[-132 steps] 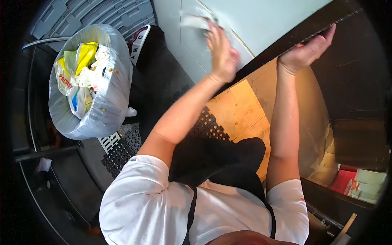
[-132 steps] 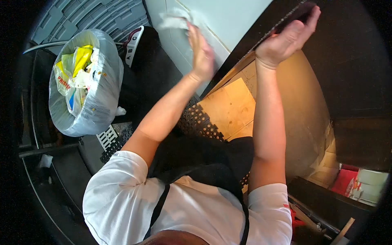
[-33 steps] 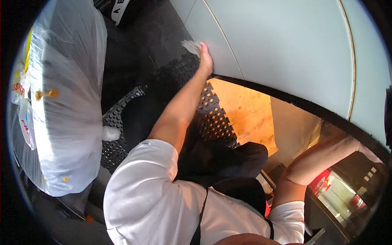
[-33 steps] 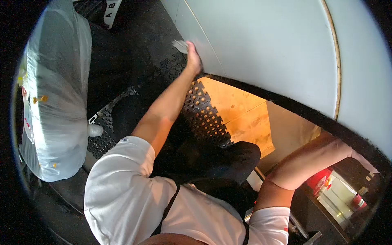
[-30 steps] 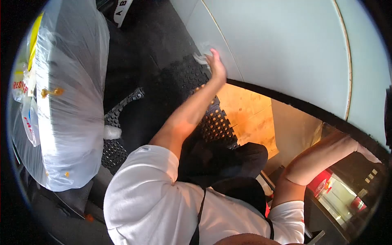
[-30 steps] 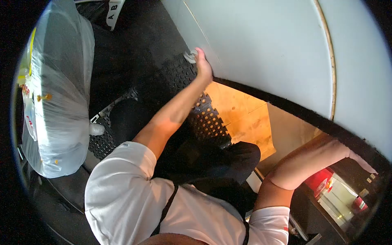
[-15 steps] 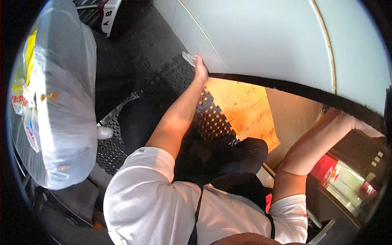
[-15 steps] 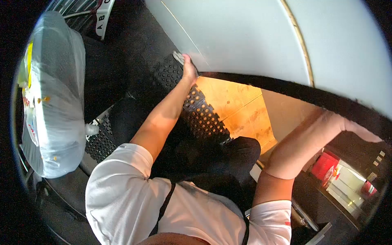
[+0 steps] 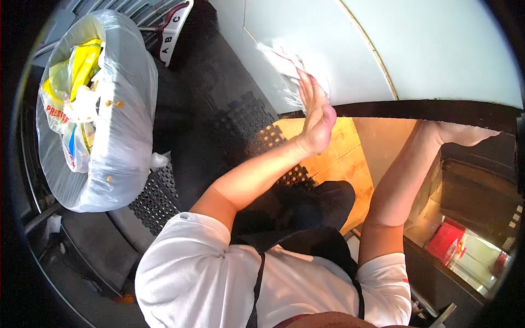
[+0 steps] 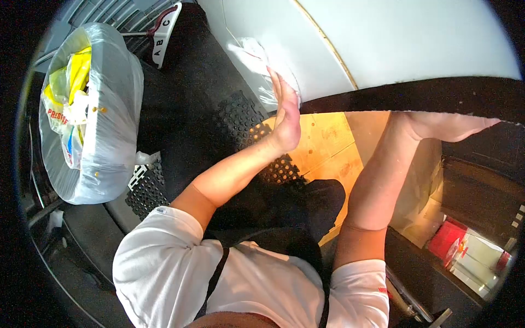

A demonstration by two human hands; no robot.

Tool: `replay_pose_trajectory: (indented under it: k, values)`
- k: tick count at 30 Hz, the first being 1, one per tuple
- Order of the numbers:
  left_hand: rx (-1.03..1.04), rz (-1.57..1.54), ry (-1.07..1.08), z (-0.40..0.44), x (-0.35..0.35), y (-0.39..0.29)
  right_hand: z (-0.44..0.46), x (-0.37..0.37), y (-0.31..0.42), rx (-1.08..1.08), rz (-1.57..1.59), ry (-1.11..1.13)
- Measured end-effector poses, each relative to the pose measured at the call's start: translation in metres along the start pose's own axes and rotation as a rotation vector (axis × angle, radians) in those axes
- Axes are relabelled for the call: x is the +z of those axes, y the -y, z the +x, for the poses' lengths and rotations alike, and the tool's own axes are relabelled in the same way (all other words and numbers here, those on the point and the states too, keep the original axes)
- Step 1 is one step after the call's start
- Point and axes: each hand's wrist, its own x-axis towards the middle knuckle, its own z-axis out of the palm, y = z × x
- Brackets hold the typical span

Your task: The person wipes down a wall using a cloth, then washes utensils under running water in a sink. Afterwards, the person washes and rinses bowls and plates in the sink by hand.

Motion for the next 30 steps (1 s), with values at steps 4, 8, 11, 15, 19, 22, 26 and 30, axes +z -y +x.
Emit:
replay_pose_trajectory:
  k: [4, 8, 11, 15, 19, 22, 26, 30]
  values:
    - [-0.344, -0.511, -0.026, 0.029, -0.044, 0.1, 0.006, 0.006, -0.003, 0.006, 0.349, 0.06]
    - [-0.683, -0.338, -0.122, -0.039, -0.036, 0.232, 0.008, 0.01, -0.022, 0.048, 0.427, 0.047]
    - [-0.466, -0.239, -0.163, -0.026, -0.004, 0.105, 0.007, 0.002, -0.02, 0.15, 0.57, 0.062]
    - [0.316, -0.004, 0.194, 0.019, -0.01, -0.017, 0.001, 0.0, -0.017, -0.088, 0.18, 0.111]
    - [0.561, 0.176, 0.224, 0.066, -0.002, -0.072, -0.002, 0.008, -0.005, 0.05, 0.175, 0.014]
    - [0.593, 0.343, 0.089, 0.074, -0.021, -0.01, 0.002, 0.011, 0.006, 0.148, 0.304, 0.0]
    - [-0.207, 0.179, -0.009, 0.045, -0.036, 0.038, 0.013, 0.012, 0.043, 0.325, 0.484, 0.013]
    - [0.073, 0.289, 0.147, 0.001, -0.005, 0.021, 0.022, 0.017, 0.062, 0.279, 0.719, -0.062]
